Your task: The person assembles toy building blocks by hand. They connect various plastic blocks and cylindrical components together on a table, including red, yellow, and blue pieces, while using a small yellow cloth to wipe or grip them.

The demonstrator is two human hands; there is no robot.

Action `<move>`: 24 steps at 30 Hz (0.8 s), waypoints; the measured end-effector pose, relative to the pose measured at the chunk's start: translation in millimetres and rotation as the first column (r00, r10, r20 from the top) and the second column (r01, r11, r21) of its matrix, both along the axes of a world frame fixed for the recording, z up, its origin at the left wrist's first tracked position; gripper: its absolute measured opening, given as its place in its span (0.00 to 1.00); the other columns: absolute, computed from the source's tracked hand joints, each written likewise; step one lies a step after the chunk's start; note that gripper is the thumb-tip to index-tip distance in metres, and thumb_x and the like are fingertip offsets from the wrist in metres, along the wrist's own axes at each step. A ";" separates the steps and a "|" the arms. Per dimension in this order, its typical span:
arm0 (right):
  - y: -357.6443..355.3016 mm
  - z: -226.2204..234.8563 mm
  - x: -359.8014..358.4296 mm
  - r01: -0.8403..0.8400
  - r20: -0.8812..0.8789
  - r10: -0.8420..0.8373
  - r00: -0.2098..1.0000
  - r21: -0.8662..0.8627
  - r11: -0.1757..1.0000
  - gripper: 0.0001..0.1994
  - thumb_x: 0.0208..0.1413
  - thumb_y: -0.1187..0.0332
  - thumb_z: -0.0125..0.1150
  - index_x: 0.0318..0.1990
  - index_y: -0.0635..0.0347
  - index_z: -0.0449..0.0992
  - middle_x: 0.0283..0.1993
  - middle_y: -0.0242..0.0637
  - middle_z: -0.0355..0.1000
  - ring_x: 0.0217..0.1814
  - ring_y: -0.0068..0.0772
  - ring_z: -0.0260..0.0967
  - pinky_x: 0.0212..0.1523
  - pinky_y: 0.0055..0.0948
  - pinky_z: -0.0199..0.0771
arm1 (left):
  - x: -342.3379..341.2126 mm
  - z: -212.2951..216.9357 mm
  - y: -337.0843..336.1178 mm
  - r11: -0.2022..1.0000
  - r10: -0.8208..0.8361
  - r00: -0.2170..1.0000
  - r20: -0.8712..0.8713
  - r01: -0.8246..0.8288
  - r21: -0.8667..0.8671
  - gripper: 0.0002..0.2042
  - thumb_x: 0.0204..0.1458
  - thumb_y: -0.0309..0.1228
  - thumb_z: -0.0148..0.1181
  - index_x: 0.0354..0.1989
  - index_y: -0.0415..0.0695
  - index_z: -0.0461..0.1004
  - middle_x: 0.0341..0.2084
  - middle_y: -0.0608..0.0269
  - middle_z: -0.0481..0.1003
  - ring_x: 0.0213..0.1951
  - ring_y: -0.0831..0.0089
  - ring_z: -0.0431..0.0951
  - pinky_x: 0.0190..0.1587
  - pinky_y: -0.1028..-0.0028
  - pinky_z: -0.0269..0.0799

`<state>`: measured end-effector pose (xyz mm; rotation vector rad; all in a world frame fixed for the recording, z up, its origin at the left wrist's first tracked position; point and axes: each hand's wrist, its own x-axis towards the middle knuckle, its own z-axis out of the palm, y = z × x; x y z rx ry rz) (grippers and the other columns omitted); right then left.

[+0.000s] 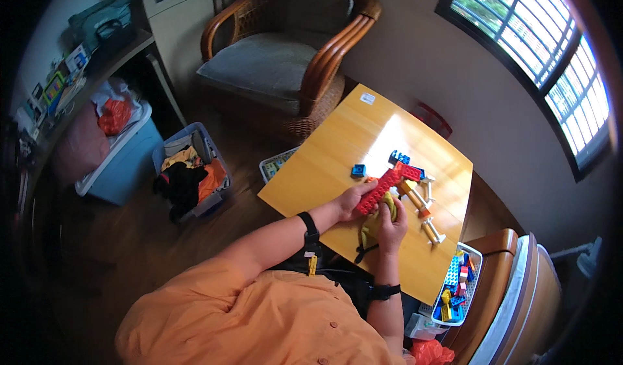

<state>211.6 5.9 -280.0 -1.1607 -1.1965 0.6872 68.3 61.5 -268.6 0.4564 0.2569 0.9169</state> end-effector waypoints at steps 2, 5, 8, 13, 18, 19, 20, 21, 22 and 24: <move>0.2 1.1 -3.1 -0.020 -0.042 0.019 0.999 -0.012 1.000 0.14 0.58 0.72 0.63 0.51 0.66 0.74 0.45 0.36 0.75 0.45 0.24 0.73 0.48 0.23 0.73 | -0.5 -8.8 4.4 1.000 -0.010 1.000 0.016 0.010 0.005 0.13 0.67 0.41 0.44 0.51 0.47 0.67 0.36 0.62 0.78 0.32 0.75 0.80 0.36 0.76 0.78; 3.0 -7.9 4.6 -0.032 -0.085 0.029 0.996 -0.029 0.999 0.15 0.58 0.72 0.64 0.51 0.66 0.74 0.45 0.36 0.75 0.46 0.24 0.73 0.48 0.23 0.73 | 0.0 -10.7 4.0 0.998 -0.059 0.998 0.009 0.059 0.028 0.14 0.67 0.42 0.44 0.52 0.47 0.66 0.37 0.63 0.78 0.32 0.76 0.79 0.34 0.77 0.78; 3.3 -9.6 5.4 -0.007 0.004 0.007 1.000 -0.029 1.000 0.15 0.58 0.72 0.63 0.51 0.66 0.74 0.45 0.36 0.75 0.46 0.24 0.73 0.48 0.23 0.73 | -2.9 -9.8 2.3 0.998 -0.043 0.999 0.004 0.042 0.048 0.15 0.67 0.42 0.44 0.53 0.48 0.66 0.37 0.64 0.78 0.32 0.77 0.79 0.32 0.78 0.77; 2.4 -11.8 5.1 0.003 0.033 -0.003 0.999 -0.012 1.000 0.14 0.59 0.74 0.62 0.52 0.65 0.73 0.47 0.35 0.74 0.45 0.24 0.73 0.47 0.21 0.73 | -1.9 -14.4 2.0 0.997 -0.028 1.000 -0.007 0.028 0.071 0.14 0.67 0.42 0.44 0.53 0.48 0.66 0.36 0.65 0.78 0.32 0.78 0.79 0.30 0.78 0.77; -1.1 -6.0 3.6 -0.035 -0.061 0.033 0.998 -0.031 0.999 0.14 0.59 0.73 0.62 0.52 0.65 0.73 0.47 0.35 0.74 0.46 0.24 0.72 0.48 0.22 0.72 | 0.3 -13.6 1.6 0.998 -0.033 0.999 -0.002 0.033 0.054 0.14 0.67 0.41 0.44 0.53 0.47 0.66 0.37 0.64 0.78 0.33 0.78 0.79 0.32 0.78 0.77; -2.8 -5.2 5.5 -0.046 -0.087 0.042 0.995 -0.035 0.998 0.15 0.59 0.73 0.62 0.52 0.65 0.73 0.47 0.35 0.74 0.46 0.24 0.72 0.48 0.22 0.72 | 2.2 -11.7 0.1 0.998 -0.033 0.999 -0.021 0.034 0.054 0.14 0.67 0.41 0.44 0.53 0.47 0.66 0.37 0.64 0.77 0.33 0.78 0.79 0.33 0.78 0.77; -4.2 -4.6 7.2 -0.038 -0.092 0.035 0.995 -0.037 0.999 0.15 0.59 0.73 0.62 0.52 0.65 0.73 0.47 0.35 0.74 0.46 0.24 0.72 0.48 0.22 0.72 | 3.2 -10.0 -0.8 0.998 -0.035 0.999 -0.039 0.037 0.054 0.14 0.67 0.41 0.44 0.52 0.47 0.66 0.37 0.64 0.77 0.34 0.78 0.79 0.34 0.78 0.77; -7.2 0.6 4.1 -0.033 -0.063 0.030 0.998 -0.043 0.999 0.15 0.59 0.73 0.63 0.52 0.65 0.73 0.48 0.35 0.74 0.47 0.24 0.72 0.49 0.22 0.72 | 2.4 -11.9 -1.1 0.998 -0.040 0.998 -0.045 0.042 0.050 0.14 0.67 0.41 0.44 0.52 0.47 0.66 0.37 0.64 0.77 0.34 0.78 0.79 0.34 0.78 0.77; -8.4 3.5 1.2 -0.026 -0.033 0.025 0.999 -0.050 0.998 0.15 0.58 0.73 0.63 0.52 0.65 0.74 0.48 0.35 0.74 0.48 0.24 0.71 0.50 0.22 0.72 | 0.9 -13.8 0.0 0.998 -0.046 0.999 -0.016 0.047 0.050 0.14 0.67 0.41 0.44 0.52 0.47 0.66 0.37 0.64 0.77 0.35 0.78 0.79 0.36 0.77 0.78; -6.6 5.4 -0.6 -0.024 -0.018 0.023 1.000 -0.025 0.999 0.15 0.59 0.73 0.63 0.52 0.66 0.73 0.48 0.36 0.74 0.47 0.24 0.72 0.49 0.22 0.72 | 2.1 -15.1 2.6 0.999 -0.047 0.999 0.014 0.047 0.017 0.14 0.67 0.41 0.44 0.51 0.46 0.67 0.39 0.62 0.77 0.38 0.75 0.80 0.42 0.74 0.78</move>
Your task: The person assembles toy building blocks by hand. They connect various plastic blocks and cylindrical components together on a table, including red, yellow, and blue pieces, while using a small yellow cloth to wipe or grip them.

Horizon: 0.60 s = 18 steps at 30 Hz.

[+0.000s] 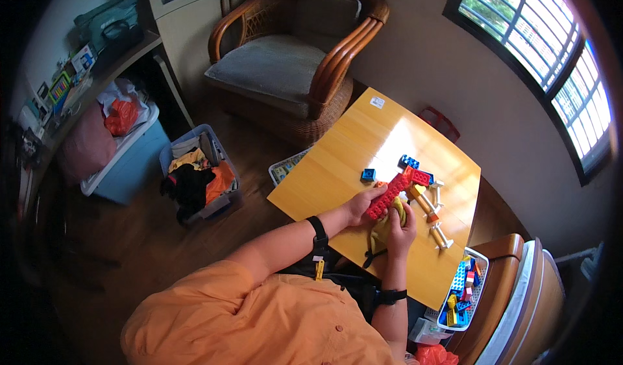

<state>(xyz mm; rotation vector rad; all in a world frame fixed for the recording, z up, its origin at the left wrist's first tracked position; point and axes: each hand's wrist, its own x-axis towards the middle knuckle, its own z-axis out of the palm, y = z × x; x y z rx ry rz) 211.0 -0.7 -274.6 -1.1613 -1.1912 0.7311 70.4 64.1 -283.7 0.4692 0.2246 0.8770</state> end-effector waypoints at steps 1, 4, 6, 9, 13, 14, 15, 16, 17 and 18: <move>0.4 1.0 0.3 -0.004 0.021 0.004 1.000 0.029 1.000 0.15 0.59 0.74 0.62 0.52 0.67 0.73 0.47 0.37 0.75 0.46 0.24 0.73 0.48 0.22 0.73 | 0.3 -0.6 -0.2 1.000 0.009 1.000 -0.006 -0.009 -0.003 0.14 0.67 0.41 0.44 0.51 0.46 0.67 0.40 0.61 0.77 0.39 0.73 0.80 0.44 0.73 0.78; -0.2 1.5 0.3 -0.010 0.001 0.010 1.000 0.021 1.000 0.15 0.59 0.74 0.63 0.52 0.67 0.73 0.47 0.37 0.75 0.46 0.24 0.73 0.47 0.22 0.74 | 0.9 -1.5 0.9 1.000 0.013 1.000 -0.010 -0.013 0.003 0.15 0.67 0.41 0.44 0.52 0.45 0.68 0.41 0.61 0.77 0.40 0.72 0.80 0.45 0.72 0.78; 2.3 -3.7 3.3 -0.021 -0.026 0.022 0.999 0.025 0.999 0.15 0.58 0.74 0.63 0.52 0.66 0.73 0.46 0.37 0.75 0.45 0.24 0.73 0.47 0.23 0.74 | 1.8 0.5 0.8 1.000 0.008 1.000 -0.009 -0.008 0.010 0.15 0.67 0.41 0.44 0.53 0.45 0.68 0.42 0.61 0.77 0.41 0.72 0.80 0.45 0.72 0.78; 4.8 -13.2 10.8 -0.013 -0.064 0.013 0.998 0.003 1.000 0.15 0.58 0.74 0.63 0.52 0.67 0.72 0.46 0.37 0.75 0.45 0.24 0.74 0.47 0.22 0.74 | 2.7 6.4 -1.8 0.999 0.041 0.998 -0.046 -0.041 -0.001 0.16 0.67 0.41 0.43 0.55 0.45 0.68 0.40 0.61 0.78 0.39 0.73 0.80 0.41 0.75 0.78; -0.1 3.6 -2.9 -0.106 -0.171 0.103 0.980 -0.009 0.994 0.15 0.58 0.74 0.63 0.52 0.66 0.73 0.46 0.37 0.75 0.45 0.25 0.74 0.46 0.23 0.75 | -1.2 8.3 -5.2 0.997 0.071 0.997 0.006 -0.071 0.026 0.17 0.67 0.40 0.42 0.56 0.44 0.67 0.40 0.60 0.78 0.37 0.74 0.80 0.36 0.78 0.78; -1.8 7.1 -3.4 -0.094 -0.157 0.092 0.983 -0.010 0.995 0.15 0.57 0.72 0.64 0.51 0.67 0.73 0.45 0.36 0.75 0.45 0.25 0.74 0.46 0.24 0.74 | -1.3 4.9 -2.8 0.997 0.072 0.997 0.005 -0.072 0.014 0.17 0.67 0.41 0.42 0.57 0.44 0.67 0.41 0.60 0.78 0.36 0.75 0.80 0.36 0.78 0.77; -1.1 0.4 3.5 -0.060 -0.133 0.058 0.989 -0.013 0.998 0.15 0.57 0.72 0.65 0.50 0.66 0.74 0.44 0.36 0.76 0.44 0.25 0.74 0.45 0.24 0.74 | 3.0 4.9 -3.3 0.998 0.064 0.998 -0.007 -0.063 0.014 0.18 0.67 0.41 0.42 0.57 0.44 0.67 0.41 0.60 0.78 0.35 0.75 0.80 0.36 0.78 0.77; 2.0 -9.5 8.8 -0.026 -0.111 0.023 0.994 -0.025 0.999 0.15 0.56 0.72 0.66 0.49 0.66 0.75 0.44 0.36 0.76 0.44 0.25 0.74 0.45 0.24 0.74 | 6.2 -1.0 -2.2 0.998 0.055 0.998 -0.021 -0.055 0.007 0.18 0.67 0.41 0.42 0.58 0.43 0.67 0.42 0.60 0.77 0.35 0.75 0.80 0.36 0.78 0.77; 2.4 -19.7 14.8 0.025 -0.076 -0.026 0.997 -0.026 0.999 0.14 0.55 0.71 0.67 0.48 0.64 0.76 0.43 0.36 0.76 0.44 0.24 0.74 0.45 0.25 0.74 | 9.1 -6.9 -0.2 1.000 -0.001 1.000 -0.013 0.001 0.003 0.19 0.67 0.42 0.42 0.58 0.43 0.66 0.42 0.60 0.77 0.35 0.76 0.79 0.36 0.78 0.77; 1.8 -13.4 9.6 0.045 -0.013 -0.046 0.999 -0.021 0.999 0.15 0.54 0.70 0.67 0.48 0.64 0.76 0.42 0.38 0.77 0.43 0.27 0.74 0.44 0.25 0.74 | 3.5 -13.8 2.4 0.999 -0.032 0.999 -0.008 0.033 0.005 0.20 0.67 0.43 0.41 0.59 0.43 0.66 0.43 0.61 0.77 0.35 0.76 0.79 0.36 0.79 0.77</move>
